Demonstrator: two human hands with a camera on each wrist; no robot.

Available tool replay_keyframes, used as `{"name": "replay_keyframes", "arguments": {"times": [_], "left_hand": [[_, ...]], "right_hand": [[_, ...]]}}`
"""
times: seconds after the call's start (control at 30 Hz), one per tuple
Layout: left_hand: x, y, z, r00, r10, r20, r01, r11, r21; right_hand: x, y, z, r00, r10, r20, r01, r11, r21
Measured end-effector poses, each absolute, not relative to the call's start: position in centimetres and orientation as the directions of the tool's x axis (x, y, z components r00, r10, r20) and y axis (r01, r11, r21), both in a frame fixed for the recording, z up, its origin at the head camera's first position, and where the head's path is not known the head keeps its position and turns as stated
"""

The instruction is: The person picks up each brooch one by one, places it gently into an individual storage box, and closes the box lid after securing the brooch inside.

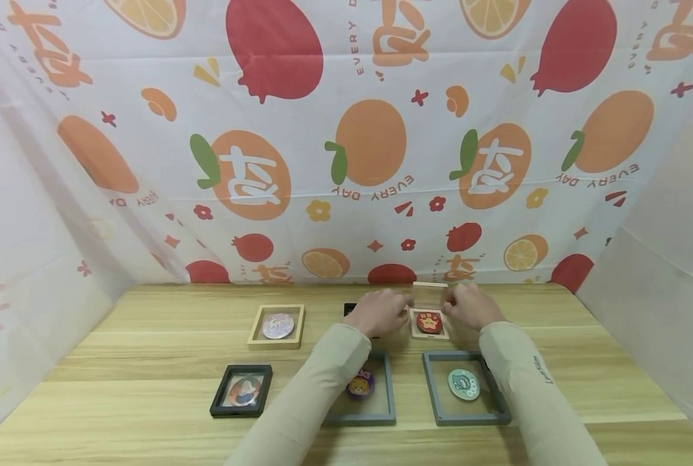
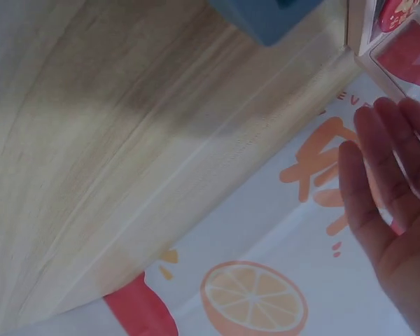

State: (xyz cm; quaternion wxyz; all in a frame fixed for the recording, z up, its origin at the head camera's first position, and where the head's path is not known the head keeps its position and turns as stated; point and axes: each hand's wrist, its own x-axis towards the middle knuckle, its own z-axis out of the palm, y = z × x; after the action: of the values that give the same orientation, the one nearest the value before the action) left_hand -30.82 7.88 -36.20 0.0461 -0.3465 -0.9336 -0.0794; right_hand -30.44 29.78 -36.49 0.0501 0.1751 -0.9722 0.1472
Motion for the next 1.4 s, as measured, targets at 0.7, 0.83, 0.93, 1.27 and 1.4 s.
{"name": "replay_keyframes", "arguments": {"times": [0.7,0.83,0.93,1.27,1.4], "left_hand": [[-31.09,7.55,-35.62,-0.76,0.632,0.15,0.648,0.755,0.099],[-31.12,7.53,-35.54,-0.763,0.629,0.149,0.644,0.759,0.095],[-31.12,7.47,-35.45,-0.765,0.627,0.148,0.642,0.761,0.093],[-31.31,7.34,-35.58,-0.747,0.629,0.217,0.653,0.755,0.058],[-31.49,7.34,-35.91,-0.728,0.632,0.265,0.665,0.746,0.046]], "right_hand": [[-30.38,29.2,-35.58,-0.966,-0.176,0.189,-0.223,0.937,-0.269],[-30.4,29.17,-35.62,-0.965,-0.177,0.192,-0.226,0.934,-0.275],[-30.38,29.22,-35.77,-0.959,-0.193,0.206,-0.248,0.925,-0.289],[-30.58,29.08,-36.14,-0.916,-0.276,0.29,-0.358,0.889,-0.285],[-30.64,29.05,-36.16,-0.911,-0.292,0.291,-0.374,0.884,-0.283]]}}
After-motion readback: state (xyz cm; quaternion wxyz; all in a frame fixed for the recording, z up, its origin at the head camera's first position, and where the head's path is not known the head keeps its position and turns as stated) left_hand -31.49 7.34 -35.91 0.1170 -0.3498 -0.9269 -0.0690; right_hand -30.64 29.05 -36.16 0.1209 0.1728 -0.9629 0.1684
